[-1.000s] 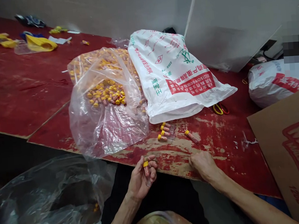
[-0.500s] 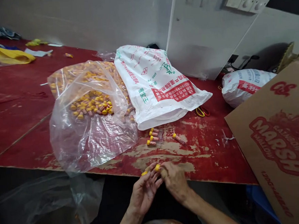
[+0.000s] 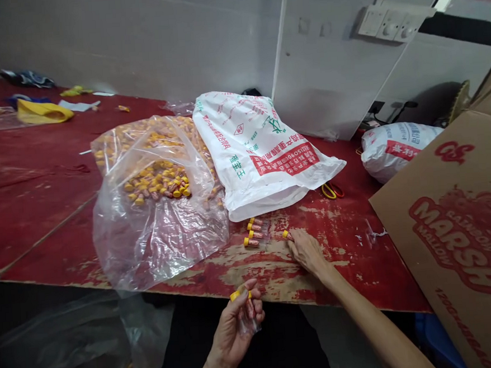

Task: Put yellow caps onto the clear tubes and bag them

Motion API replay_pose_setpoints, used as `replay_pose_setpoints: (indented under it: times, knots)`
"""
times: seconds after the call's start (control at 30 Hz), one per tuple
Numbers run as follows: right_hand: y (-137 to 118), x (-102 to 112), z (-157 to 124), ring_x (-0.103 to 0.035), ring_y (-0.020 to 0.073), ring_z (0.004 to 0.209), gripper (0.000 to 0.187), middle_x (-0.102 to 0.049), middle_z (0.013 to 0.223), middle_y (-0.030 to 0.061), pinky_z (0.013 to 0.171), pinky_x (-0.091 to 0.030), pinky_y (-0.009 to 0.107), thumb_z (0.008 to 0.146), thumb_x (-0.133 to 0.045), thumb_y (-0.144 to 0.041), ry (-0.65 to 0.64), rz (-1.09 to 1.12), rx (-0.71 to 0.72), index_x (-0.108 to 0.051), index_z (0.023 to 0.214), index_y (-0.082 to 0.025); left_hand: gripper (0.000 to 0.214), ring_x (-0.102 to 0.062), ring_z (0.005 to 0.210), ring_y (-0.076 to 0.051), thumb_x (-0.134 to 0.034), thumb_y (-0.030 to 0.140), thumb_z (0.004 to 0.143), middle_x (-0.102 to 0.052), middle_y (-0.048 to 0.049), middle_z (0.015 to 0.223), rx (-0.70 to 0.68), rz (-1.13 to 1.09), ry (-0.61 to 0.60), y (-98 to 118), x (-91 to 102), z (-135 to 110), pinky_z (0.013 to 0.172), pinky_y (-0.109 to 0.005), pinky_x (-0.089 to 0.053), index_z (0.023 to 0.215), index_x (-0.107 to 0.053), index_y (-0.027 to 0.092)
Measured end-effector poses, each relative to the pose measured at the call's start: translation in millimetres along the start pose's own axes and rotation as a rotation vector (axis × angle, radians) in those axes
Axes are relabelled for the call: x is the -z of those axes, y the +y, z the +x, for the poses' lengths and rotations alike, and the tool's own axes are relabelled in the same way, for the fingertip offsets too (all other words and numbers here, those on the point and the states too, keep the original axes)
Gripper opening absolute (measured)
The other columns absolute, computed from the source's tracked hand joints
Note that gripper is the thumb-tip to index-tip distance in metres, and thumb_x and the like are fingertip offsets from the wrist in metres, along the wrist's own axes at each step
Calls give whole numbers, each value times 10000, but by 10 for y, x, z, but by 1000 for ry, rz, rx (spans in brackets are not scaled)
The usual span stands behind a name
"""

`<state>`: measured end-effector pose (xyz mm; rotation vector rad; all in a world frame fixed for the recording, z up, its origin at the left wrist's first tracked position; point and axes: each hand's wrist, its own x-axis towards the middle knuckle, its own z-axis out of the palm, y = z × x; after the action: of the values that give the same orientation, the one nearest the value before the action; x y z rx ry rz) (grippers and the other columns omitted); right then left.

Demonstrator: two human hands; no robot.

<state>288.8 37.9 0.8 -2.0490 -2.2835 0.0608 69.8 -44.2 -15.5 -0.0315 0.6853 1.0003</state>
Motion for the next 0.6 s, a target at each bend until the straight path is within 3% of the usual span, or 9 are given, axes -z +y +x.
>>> replay_pose_setpoints:
  times: [0.1, 0.23, 0.4, 0.6]
  knots:
    - [-31, 199, -157, -572, 145, 653, 275, -638, 751, 28, 571, -305, 241, 935, -370, -315, -186, -33, 68, -603, 854, -194, 313, -539, 524, -107, -733, 173, 638, -633, -27, 696, 12, 22, 5, -9, 10, 10, 478, -231, -430, 923, -612, 131]
    - [-80, 284, -223, -606, 178, 596, 276, -646, 630, 80, 514, -241, 253, 863, -487, -300, -399, -270, 92, -620, 663, -162, 277, -532, 511, -108, -729, 187, 639, -639, -31, 696, 19, 34, -8, -13, 15, 41, 472, -238, -435, 889, -627, 126]
    - [-211, 82, -190, -644, 221, 628, 259, -681, 717, 154, 502, -280, 260, 874, -470, -226, -433, -303, 81, -668, 745, -120, 241, -531, 502, -107, -696, 199, 679, -643, -40, 702, 21, 21, -19, -24, 27, 86, 463, -237, -440, 897, -634, 117]
    - [-128, 61, -206, -660, 236, 687, 296, -696, 773, 140, 531, -327, 255, 914, -402, -244, -421, -279, 37, -673, 853, -142, 243, -610, 579, -150, -686, 167, 691, -674, -79, 756, 38, 24, 18, -29, -23, 135, 507, -254, -487, 919, -625, 107]
